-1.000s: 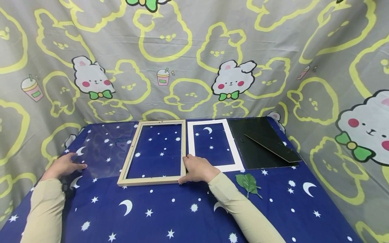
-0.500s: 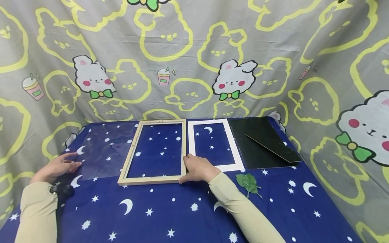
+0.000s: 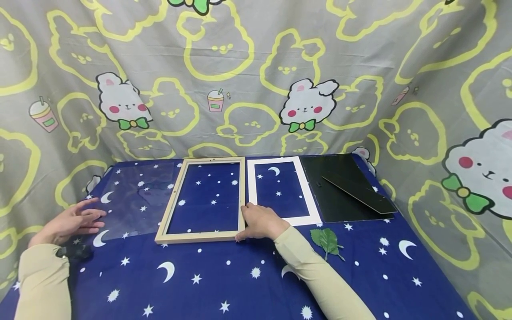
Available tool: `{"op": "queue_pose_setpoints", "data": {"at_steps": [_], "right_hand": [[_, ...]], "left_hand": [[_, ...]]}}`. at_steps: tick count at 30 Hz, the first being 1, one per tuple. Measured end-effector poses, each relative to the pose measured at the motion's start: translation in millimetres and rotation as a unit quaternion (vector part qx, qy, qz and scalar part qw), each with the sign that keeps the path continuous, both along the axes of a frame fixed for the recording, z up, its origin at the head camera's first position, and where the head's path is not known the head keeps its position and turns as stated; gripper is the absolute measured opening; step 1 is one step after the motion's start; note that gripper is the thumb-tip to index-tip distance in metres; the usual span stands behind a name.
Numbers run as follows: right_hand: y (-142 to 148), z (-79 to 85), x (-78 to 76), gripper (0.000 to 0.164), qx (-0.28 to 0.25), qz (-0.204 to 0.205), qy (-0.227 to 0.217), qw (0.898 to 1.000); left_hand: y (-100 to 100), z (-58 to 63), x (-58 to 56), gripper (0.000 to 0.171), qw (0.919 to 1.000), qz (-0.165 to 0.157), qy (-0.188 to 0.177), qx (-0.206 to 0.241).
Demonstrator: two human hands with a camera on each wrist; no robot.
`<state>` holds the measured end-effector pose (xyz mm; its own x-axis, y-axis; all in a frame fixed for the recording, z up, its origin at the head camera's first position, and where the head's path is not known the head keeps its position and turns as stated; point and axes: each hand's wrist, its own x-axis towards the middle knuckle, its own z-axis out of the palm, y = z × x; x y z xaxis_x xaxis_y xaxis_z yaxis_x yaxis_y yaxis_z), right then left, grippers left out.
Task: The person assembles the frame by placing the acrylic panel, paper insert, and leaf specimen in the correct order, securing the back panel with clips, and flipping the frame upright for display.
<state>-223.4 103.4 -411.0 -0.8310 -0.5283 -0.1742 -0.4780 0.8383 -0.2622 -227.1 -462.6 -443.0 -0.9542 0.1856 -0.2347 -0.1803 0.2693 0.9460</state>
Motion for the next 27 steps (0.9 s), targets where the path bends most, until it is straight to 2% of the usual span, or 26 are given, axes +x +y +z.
{"op": "queue_pose_setpoints", "data": {"at_steps": [2,5,13,19,24,27], "right_hand": [[0.4,-0.6,0.1,0.093,-0.001,0.003,0.004,1.0],[0.7,-1.9,0.0,0.093,0.001,0.006,0.008,1.0],[-0.2,-1.6,-0.3,0.094,0.005,0.005,0.008,1.0],[-0.3,-1.1,-0.8,0.094,0.005,0.005,0.008,1.0],[0.1,-1.7,-0.2,0.093,0.003,0.006,0.011,1.0],[0.2,-2.3,-0.3,0.093,0.003,0.007,0.013,1.0]], "left_hand": [[-2.1,-1.1,1.0,0.076,0.9992,-0.004,0.001,0.039],[-3.6,-2.0,1.8,0.077,0.9977,-0.002,0.005,0.067],[0.4,1.1,0.7,0.08,0.9995,0.008,0.006,0.03],[0.6,2.8,2.0,0.084,0.9986,0.009,-0.008,0.052],[-0.9,2.7,2.8,0.087,0.9975,0.022,-0.031,0.06],[-2.1,2.3,2.7,0.087,0.9961,0.031,-0.03,0.077]]}}
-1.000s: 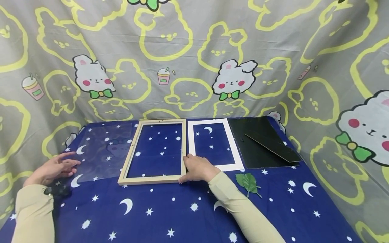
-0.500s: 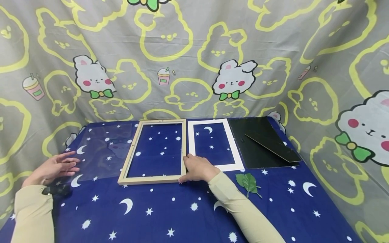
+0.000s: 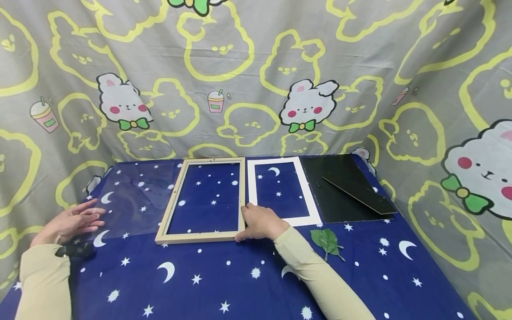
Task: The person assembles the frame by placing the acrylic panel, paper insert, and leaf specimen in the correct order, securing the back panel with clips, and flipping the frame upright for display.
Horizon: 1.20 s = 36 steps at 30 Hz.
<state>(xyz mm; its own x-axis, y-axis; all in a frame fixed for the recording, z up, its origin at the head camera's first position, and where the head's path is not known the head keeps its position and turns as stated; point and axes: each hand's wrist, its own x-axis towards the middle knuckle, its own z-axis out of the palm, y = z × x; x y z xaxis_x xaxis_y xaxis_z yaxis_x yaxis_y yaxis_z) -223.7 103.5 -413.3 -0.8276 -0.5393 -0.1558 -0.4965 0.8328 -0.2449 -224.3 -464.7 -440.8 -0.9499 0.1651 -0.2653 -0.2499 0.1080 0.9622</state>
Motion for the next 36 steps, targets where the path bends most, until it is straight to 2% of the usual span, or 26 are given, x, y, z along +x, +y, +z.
{"op": "queue_pose_setpoints", "data": {"at_steps": [12,19,31,36], "right_hand": [[0,-0.1,0.4,0.094,0.005,-0.003,-0.005,1.0],[0,-0.6,0.8,0.093,0.003,-0.003,-0.005,1.0],[0,-0.4,0.1,0.094,0.001,-0.004,-0.009,1.0],[0,-0.9,-0.3,0.095,0.002,-0.005,-0.011,1.0]], "left_hand": [[-3,-0.4,3.0,0.089,0.9975,0.049,0.02,0.047],[-3,2.9,3.0,0.091,0.9949,0.052,0.045,0.073],[5,13.2,4.9,0.091,0.9934,0.06,0.045,0.087],[12,17.2,5.9,0.089,0.9905,0.039,0.055,0.12]]}}
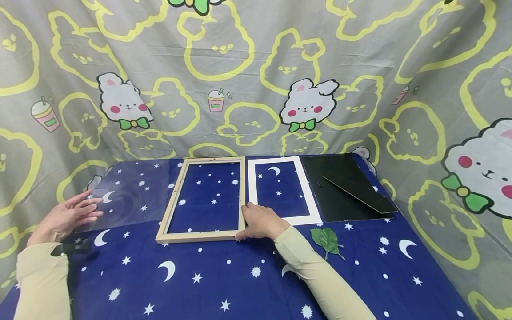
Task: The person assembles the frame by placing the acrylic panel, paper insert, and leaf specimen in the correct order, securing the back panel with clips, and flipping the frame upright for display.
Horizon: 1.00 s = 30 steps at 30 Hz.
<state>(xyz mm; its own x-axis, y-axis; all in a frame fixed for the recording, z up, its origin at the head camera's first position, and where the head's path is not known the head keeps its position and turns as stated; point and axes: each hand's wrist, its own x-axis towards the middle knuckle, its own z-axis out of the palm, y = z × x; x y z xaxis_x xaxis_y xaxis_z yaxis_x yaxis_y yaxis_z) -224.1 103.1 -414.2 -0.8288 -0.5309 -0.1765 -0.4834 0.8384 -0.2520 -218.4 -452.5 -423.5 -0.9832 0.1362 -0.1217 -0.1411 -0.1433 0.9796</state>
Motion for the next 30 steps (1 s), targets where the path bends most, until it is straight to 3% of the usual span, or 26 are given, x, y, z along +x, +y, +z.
{"op": "queue_pose_setpoints", "data": {"at_steps": [7,16,25,30], "right_hand": [[1,-0.1,0.4,0.093,-0.004,0.001,0.003,1.0],[1,0.7,0.9,0.093,-0.003,0.004,0.002,1.0],[0,0.7,1.1,0.093,-0.003,0.003,0.002,1.0],[0,0.9,1.1,0.092,-0.004,0.004,0.005,1.0]], "left_hand": [[17,-4.0,-8.3,0.087,0.9998,-0.018,-0.002,-0.008],[35,-11.5,-18.2,0.082,0.9987,-0.043,0.024,0.013],[62,-13.9,-26.7,0.085,0.9989,-0.043,-0.006,-0.02],[78,-11.0,-28.8,0.086,0.9977,-0.035,-0.006,-0.057]]}}
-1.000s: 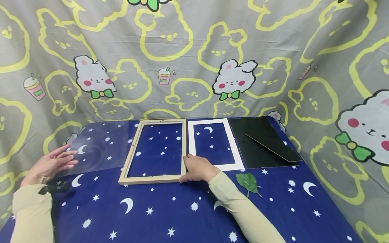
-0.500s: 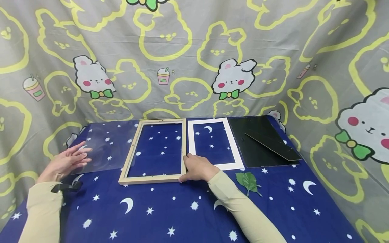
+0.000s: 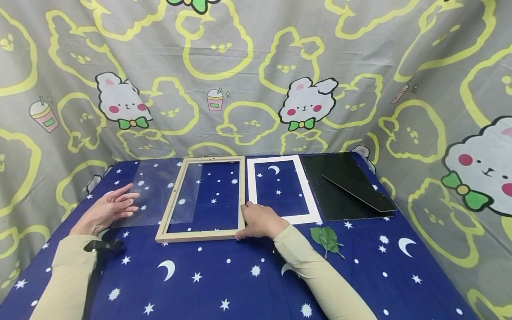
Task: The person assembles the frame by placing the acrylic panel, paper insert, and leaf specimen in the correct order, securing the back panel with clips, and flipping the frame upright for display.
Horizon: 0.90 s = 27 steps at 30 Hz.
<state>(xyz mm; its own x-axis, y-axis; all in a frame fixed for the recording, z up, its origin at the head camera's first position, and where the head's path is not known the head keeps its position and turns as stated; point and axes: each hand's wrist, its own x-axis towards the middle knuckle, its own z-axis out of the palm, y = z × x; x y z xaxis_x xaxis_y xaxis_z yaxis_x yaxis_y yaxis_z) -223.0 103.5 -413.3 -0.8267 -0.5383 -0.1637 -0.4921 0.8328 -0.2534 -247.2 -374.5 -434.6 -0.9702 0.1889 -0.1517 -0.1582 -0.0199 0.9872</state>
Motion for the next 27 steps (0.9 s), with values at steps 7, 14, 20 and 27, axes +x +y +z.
{"op": "queue_pose_setpoints", "data": {"at_steps": [7,14,20,27], "right_hand": [[0,-0.5,-0.2,0.093,0.0,-0.001,-0.003,1.0],[0,-1.4,-0.7,0.094,0.005,-0.004,-0.008,1.0],[-1,-0.3,-0.2,0.095,0.004,-0.005,-0.008,1.0],[-1,-1.1,-0.3,0.094,0.004,-0.003,0.003,1.0]], "left_hand": [[23,3.0,-3.2,0.084,0.9997,0.015,0.009,0.02],[43,6.7,-3.9,0.084,0.9986,0.032,0.009,0.042],[58,12.4,-2.8,0.083,0.9982,0.052,0.008,0.028],[70,16.0,-1.7,0.081,0.9975,0.063,0.022,0.024]]}}
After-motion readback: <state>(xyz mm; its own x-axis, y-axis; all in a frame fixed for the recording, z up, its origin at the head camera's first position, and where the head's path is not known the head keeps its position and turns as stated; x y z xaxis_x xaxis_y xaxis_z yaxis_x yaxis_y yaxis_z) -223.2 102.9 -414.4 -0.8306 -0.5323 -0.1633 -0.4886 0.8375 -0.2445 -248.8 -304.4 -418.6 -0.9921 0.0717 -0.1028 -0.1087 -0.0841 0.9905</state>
